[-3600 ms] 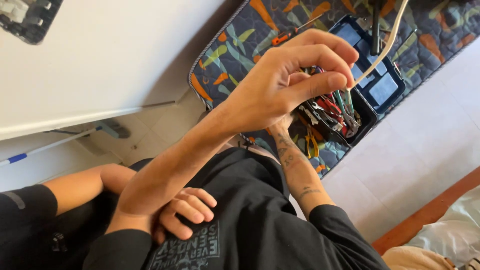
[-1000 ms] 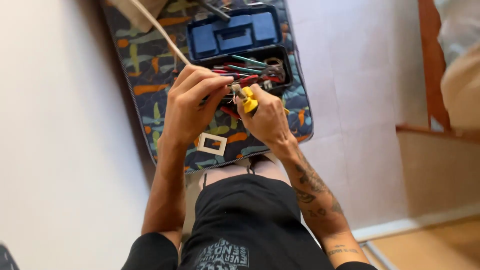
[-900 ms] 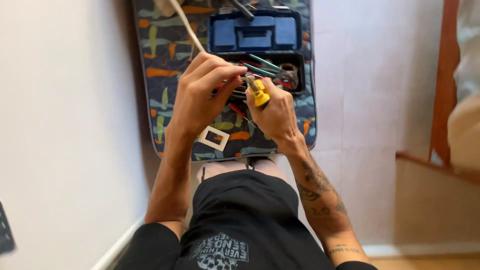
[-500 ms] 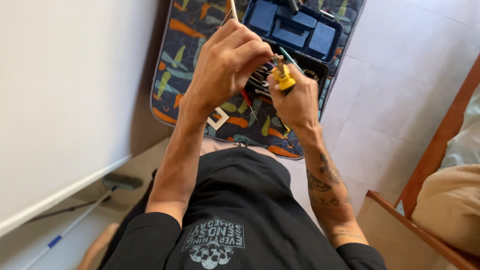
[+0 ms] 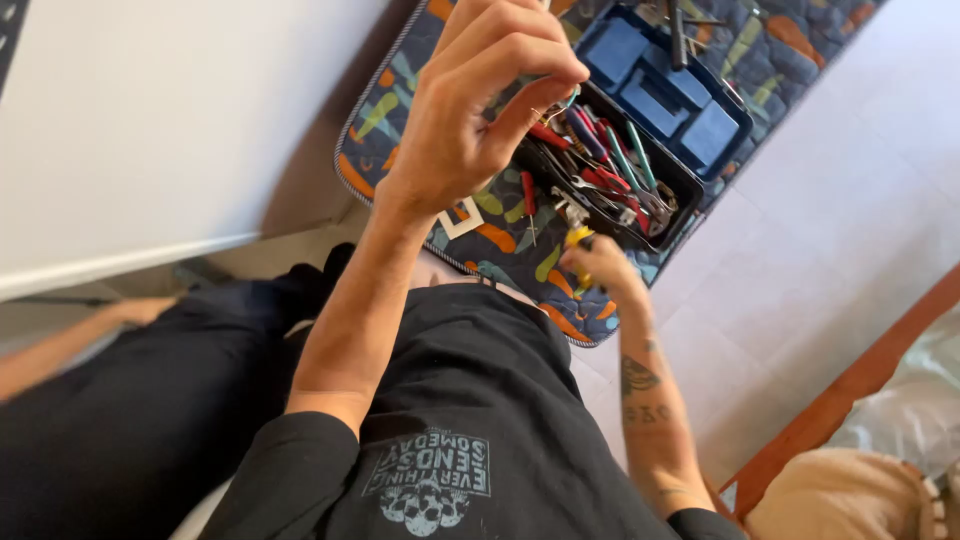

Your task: Repairing an electrical wall outlet by manipulating wires and using hand tools

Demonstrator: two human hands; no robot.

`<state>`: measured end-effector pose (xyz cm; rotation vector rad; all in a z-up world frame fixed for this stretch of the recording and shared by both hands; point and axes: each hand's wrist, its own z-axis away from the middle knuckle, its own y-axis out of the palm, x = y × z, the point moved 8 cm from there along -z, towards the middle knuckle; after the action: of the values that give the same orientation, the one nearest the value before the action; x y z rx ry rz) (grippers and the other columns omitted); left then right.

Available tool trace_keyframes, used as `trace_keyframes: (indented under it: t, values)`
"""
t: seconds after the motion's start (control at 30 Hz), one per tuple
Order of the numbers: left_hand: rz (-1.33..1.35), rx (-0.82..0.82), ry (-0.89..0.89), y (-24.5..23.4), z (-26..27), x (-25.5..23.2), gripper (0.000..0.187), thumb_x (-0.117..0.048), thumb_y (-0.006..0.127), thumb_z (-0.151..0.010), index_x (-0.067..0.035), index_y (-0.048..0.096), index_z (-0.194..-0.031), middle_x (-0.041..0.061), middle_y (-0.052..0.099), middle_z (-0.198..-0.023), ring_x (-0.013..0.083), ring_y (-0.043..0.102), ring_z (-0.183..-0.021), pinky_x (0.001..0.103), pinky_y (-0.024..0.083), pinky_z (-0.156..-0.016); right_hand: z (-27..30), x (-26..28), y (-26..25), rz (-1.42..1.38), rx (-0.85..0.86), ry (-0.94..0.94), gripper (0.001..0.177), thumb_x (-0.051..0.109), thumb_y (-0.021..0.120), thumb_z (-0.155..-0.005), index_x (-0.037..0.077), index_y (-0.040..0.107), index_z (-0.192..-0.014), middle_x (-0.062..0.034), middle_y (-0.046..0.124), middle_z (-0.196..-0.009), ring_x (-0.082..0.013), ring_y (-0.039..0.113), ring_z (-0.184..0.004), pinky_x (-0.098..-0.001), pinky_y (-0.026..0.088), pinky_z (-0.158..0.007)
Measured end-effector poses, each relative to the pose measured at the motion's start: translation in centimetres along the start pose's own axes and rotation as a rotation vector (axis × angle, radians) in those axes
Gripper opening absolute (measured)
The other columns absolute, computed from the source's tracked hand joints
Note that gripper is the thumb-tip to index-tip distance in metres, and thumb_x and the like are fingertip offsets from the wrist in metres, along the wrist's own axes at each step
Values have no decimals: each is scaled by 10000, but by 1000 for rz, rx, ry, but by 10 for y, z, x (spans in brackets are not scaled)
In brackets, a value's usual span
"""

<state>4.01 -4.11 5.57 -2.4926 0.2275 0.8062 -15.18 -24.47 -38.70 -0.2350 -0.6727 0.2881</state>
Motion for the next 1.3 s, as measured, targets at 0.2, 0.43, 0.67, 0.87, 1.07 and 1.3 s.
trace_keyframes:
  t: [0.2, 0.43, 0.67, 0.87, 1.07, 1.3]
  values:
    - [44, -130, -161, -15, 41, 26, 221, -4, 731, -1053, -133, 635, -1204, 8, 681, -1197, 119, 602, -1005, 250, 517, -799, -93, -99, 72, 65, -310, 56, 351, 205, 791, -889, 3, 696, -1160, -220, 726, -1072, -333, 673, -1012, -397, 508, -865]
    - [53, -235, -161, -55, 61, 6, 196, 38, 646, -1101, -105, 612, -1231, 48, 634, -1258, 136, 669, -1047, 230, 577, -849, 26, 198, 5, -147, -452, -688, 398, 95, 716, -957, 3, 591, -1323, -157, 680, -1244, -245, 688, -1112, -336, 575, -939]
    - [37, -268, -186, -95, 87, -8, 194, 43, 609, -1123, -99, 588, -1254, 45, 618, -1231, 132, 684, -1098, 264, 589, -921, 232, 421, 6, -42, -408, -1501, 307, 42, 678, -1071, 3, 565, -1353, -169, 556, -1424, -274, 615, -1269, -360, 545, -1070]
    - [10, -518, -230, -145, 114, -4, 138, 12, 651, -1056, -83, 631, -1155, 61, 517, -1152, 124, 535, -914, 244, 482, -800, 255, 473, 57, 51, -234, -1735, 273, 167, 717, -1083, 30, 584, -1278, -174, 651, -1354, -290, 680, -1188, -362, 586, -1025]
    - [93, -533, -296, -172, 123, 24, 100, -28, 672, -1061, -53, 703, -1152, 34, 578, -1086, 98, 566, -865, 228, 485, -776, 253, 503, 69, 144, -315, -1807, 161, 99, 806, -1076, 38, 676, -1149, -108, 738, -1113, -240, 706, -970, -310, 564, -857]
    - [112, -582, -289, -193, 117, 54, 172, -20, 776, -987, -79, 726, -1140, 21, 708, -1059, 92, 693, -895, 221, 566, -719, 241, 531, 77, 231, -338, -1742, 165, -38, 822, -1072, 25, 700, -1164, -112, 731, -1091, -211, 701, -950, -281, 555, -823]
